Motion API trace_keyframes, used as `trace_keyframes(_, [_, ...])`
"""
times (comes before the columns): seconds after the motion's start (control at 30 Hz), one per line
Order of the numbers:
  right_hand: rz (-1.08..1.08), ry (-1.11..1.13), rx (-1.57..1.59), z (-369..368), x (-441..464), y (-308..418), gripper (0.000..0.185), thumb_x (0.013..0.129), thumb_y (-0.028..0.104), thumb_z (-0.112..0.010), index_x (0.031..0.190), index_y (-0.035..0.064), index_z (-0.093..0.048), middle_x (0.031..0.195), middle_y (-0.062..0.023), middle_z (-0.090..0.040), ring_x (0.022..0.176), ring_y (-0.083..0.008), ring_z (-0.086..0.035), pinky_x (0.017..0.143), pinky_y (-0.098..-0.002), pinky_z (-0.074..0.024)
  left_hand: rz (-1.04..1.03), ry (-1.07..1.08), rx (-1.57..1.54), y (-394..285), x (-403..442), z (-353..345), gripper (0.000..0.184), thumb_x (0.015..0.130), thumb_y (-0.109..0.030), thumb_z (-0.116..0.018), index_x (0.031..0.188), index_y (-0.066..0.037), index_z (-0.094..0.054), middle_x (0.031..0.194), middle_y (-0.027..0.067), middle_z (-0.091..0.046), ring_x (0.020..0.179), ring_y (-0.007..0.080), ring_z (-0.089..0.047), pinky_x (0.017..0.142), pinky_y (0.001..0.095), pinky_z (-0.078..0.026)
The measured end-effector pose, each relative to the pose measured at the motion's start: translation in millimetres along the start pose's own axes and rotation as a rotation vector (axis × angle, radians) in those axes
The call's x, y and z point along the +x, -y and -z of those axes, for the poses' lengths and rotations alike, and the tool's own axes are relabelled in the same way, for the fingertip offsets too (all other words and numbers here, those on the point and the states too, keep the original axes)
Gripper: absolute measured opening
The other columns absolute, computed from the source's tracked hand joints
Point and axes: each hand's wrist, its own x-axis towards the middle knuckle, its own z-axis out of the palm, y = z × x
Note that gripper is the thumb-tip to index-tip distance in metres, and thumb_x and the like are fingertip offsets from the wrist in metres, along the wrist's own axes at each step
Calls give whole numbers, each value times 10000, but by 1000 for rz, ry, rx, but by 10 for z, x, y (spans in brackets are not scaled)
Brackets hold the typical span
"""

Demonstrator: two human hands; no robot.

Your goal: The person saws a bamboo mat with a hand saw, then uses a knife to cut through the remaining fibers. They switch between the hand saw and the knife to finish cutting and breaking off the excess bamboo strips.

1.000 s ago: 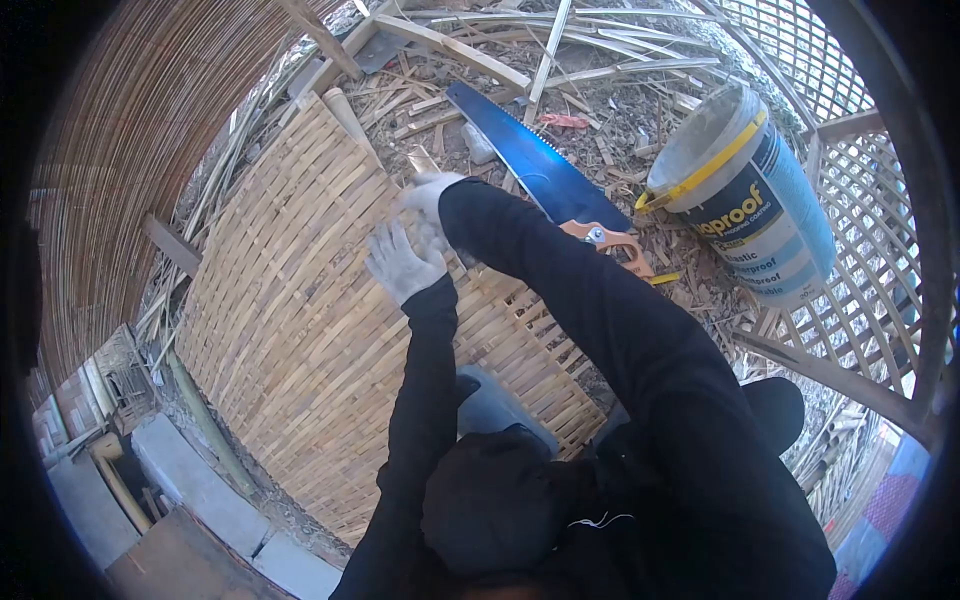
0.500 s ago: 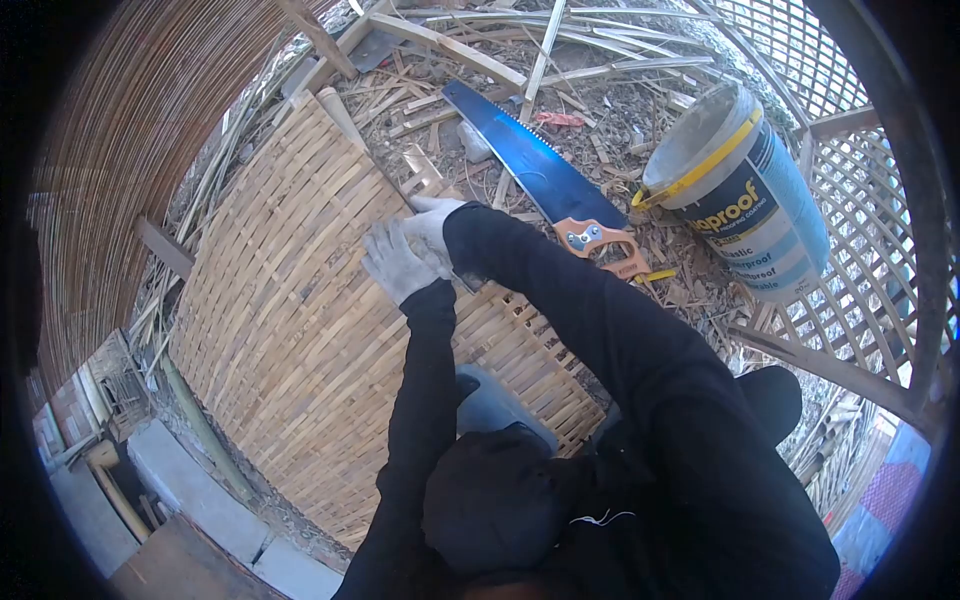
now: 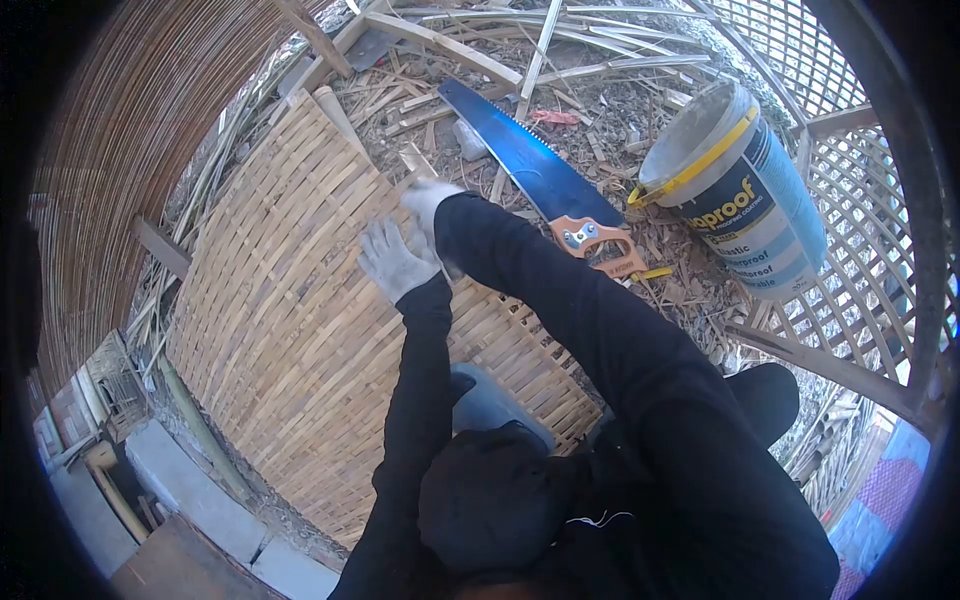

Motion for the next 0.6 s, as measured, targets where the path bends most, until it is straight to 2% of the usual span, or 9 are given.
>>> trace_keyframes(0.07, [166,-3,-183,30,-79,68,491,926,195,-771,1407,127,-694,1422,-199,-687,1223,-406,-679,1043,-445,-561,-15,29,11,-6,21,10,577,997,-392,-676,1477,-74,-635,1634,191,-549,1538,445,-459,1267,635,-321])
trace_keyframes(0.1, [-86,23,105,52,-29,130,525,905,171,-775,1420,121,-688,1479,-218,-661,1299,-439,-649,1087,-449,-548,-24,13,11,-21,13,5,576,1000,-393,-676,1478,-74,-635,1628,192,-554,1539,445,-459,1268,635,-320])
trace_keyframes(0.2, [-162,-118,256,-21,-113,233,493,972,206,-744,1446,86,-675,1544,-232,-630,1451,-432,-587,1161,-458,-521,-40,-26,31,-6,4,-23,576,1006,-395,-679,1483,-74,-631,1614,196,-566,1543,446,-457,1273,636,-317])
trace_keyframes(0.27, [91,-172,-404,-192,-123,147,488,1015,254,-724,1466,79,-661,1521,-237,-644,1441,-407,-599,1159,-454,-519,-56,-19,62,11,-4,-37,581,1008,-395,-684,1489,-76,-627,1611,196,-570,1549,443,-453,1278,636,-313])
trace_keyframes(0.33, [-60,-55,169,-96,-107,104,509,1057,321,-688,1515,107,-623,1157,-188,-740,977,-337,-761,817,-470,-628,-24,-3,15,-5,3,-28,576,1008,-388,-682,1491,-79,-628,1614,196,-568,1555,441,-448,1281,636,-311])
trace_keyframes(0.37, [-30,20,258,47,-150,-26,530,1054,326,-692,1533,114,-609,1064,-164,-735,862,-310,-757,716,-460,-623,-6,4,-10,-18,8,-16,574,1008,-385,-681,1492,-81,-628,1615,196,-567,1558,441,-446,1282,636,-309])
trace_keyframes(0.47, [325,-428,204,-100,8,-371,565,1059,344,-669,1578,140,-581,825,-69,-662,553,-192,-637,449,-380,-514,-16,-27,1,-10,-2,-49,577,1005,-380,-678,1498,-85,-627,1618,195,-566,1560,439,-445,1286,638,-305])
trace_keyframes(0.53, [-442,-332,493,184,-289,467,556,1061,332,-659,1579,144,-584,829,-62,-663,567,-192,-641,465,-382,-519,-15,-24,6,7,-24,-56,577,1001,-375,-679,1499,-88,-627,1616,193,-567,1555,438,-450,1285,641,-307])
trace_keyframes(0.6, [-280,-273,239,186,-126,147,607,1044,299,-651,1618,145,-530,900,-150,-720,674,-260,-700,613,-426,-576,-12,-24,2,-4,-3,-45,581,999,-375,-680,1502,-90,-626,1615,189,-567,1554,436,-450,1284,643,-309])
